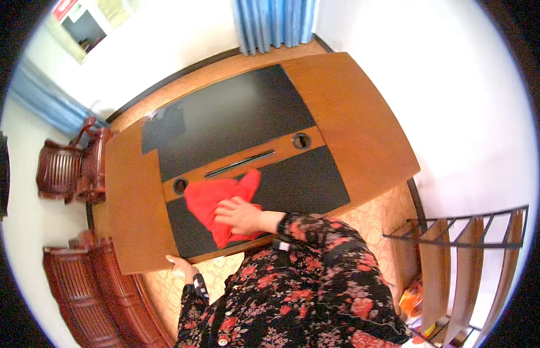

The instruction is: Cleaning a large wooden table using a red cloth.

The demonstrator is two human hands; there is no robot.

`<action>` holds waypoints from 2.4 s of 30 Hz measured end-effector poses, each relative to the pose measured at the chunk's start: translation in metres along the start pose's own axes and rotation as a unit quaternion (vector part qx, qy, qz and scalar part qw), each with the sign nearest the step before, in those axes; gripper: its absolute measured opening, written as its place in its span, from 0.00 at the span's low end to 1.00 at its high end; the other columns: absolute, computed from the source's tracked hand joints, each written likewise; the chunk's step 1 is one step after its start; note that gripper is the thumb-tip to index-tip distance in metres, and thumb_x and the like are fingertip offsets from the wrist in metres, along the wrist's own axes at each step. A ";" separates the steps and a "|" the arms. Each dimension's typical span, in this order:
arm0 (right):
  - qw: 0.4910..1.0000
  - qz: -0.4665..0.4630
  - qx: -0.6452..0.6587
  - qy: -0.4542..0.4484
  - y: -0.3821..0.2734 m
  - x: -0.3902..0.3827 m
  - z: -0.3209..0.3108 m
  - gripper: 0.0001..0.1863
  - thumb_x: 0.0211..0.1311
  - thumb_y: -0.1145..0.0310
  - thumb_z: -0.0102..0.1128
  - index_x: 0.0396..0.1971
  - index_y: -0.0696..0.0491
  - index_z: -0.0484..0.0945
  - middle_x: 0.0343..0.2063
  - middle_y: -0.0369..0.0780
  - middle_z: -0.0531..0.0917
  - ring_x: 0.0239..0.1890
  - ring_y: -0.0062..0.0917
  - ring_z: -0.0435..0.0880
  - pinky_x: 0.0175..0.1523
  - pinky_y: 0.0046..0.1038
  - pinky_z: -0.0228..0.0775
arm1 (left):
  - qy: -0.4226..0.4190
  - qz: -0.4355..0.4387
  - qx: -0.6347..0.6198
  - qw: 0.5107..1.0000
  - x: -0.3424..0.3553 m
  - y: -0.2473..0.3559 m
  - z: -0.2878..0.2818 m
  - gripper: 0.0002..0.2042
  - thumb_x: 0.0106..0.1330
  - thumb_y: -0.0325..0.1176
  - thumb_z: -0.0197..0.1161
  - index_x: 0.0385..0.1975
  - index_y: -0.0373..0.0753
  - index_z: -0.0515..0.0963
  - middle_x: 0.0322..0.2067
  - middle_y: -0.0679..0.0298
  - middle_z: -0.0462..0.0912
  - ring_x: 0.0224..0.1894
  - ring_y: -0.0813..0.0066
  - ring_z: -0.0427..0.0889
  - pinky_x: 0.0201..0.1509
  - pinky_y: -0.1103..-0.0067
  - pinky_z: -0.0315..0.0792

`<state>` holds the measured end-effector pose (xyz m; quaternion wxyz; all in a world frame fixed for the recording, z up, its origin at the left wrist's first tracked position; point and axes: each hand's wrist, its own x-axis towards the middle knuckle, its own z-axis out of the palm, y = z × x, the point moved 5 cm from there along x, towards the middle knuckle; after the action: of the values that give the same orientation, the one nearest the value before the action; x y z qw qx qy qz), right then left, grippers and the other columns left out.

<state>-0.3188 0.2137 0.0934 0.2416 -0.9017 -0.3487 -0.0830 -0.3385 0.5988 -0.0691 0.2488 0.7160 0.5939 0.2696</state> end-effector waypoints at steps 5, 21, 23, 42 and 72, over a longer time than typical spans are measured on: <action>1.000 0.014 -0.019 0.004 0.047 -0.056 -0.027 0.27 0.44 0.66 0.61 0.51 0.49 0.74 0.54 0.41 0.74 0.61 0.38 0.68 0.59 0.43 0.63 | -0.153 -0.027 0.066 0.986 -0.037 0.041 -0.013 0.48 0.54 0.79 0.42 0.27 0.25 0.79 0.26 0.51 0.83 0.28 0.57 0.81 0.30 0.64 0.73; 0.917 0.383 -0.096 0.055 0.058 -0.199 -0.082 0.22 0.40 0.64 0.62 0.43 0.47 0.76 0.46 0.37 0.77 0.52 0.36 0.73 0.49 0.45 0.67 | -0.213 -0.026 0.041 0.976 -0.042 0.053 -0.016 0.50 0.58 0.73 0.48 0.43 0.14 0.73 0.44 0.37 0.78 0.46 0.50 0.80 0.48 0.60 0.75; 0.977 0.197 -0.072 0.036 0.031 -0.207 -0.058 0.36 0.46 0.59 0.65 0.60 0.44 0.68 0.62 0.39 0.68 0.67 0.37 0.61 0.64 0.45 0.57 | -0.187 -0.029 0.055 0.980 -0.018 0.044 0.000 0.50 0.57 0.73 0.48 0.43 0.15 0.73 0.43 0.40 0.79 0.45 0.51 0.80 0.48 0.60 0.75; 0.554 0.749 -0.276 0.239 0.270 -0.303 -0.198 0.17 0.52 0.63 0.57 0.43 0.48 0.77 0.45 0.40 0.79 0.53 0.36 0.75 0.51 0.45 0.71 | -0.107 0.101 0.009 0.989 -0.004 0.053 -0.018 0.45 0.57 0.69 0.54 0.48 0.20 0.73 0.43 0.34 0.79 0.46 0.42 0.80 0.50 0.56 0.75; 0.799 0.498 -0.276 0.193 0.343 -0.084 -0.139 0.20 0.51 0.62 0.53 0.47 0.44 0.75 0.46 0.39 0.77 0.52 0.40 0.73 0.47 0.50 0.69 | -0.130 -0.042 0.049 0.989 -0.079 0.049 -0.023 0.42 0.61 0.67 0.52 0.49 0.23 0.72 0.42 0.42 0.81 0.42 0.48 0.81 0.48 0.63 0.76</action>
<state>-0.1492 -0.1245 0.0578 0.0529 -0.9450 0.2395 -0.2165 -0.3306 0.5137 -0.0261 0.2996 0.7307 0.5986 0.1346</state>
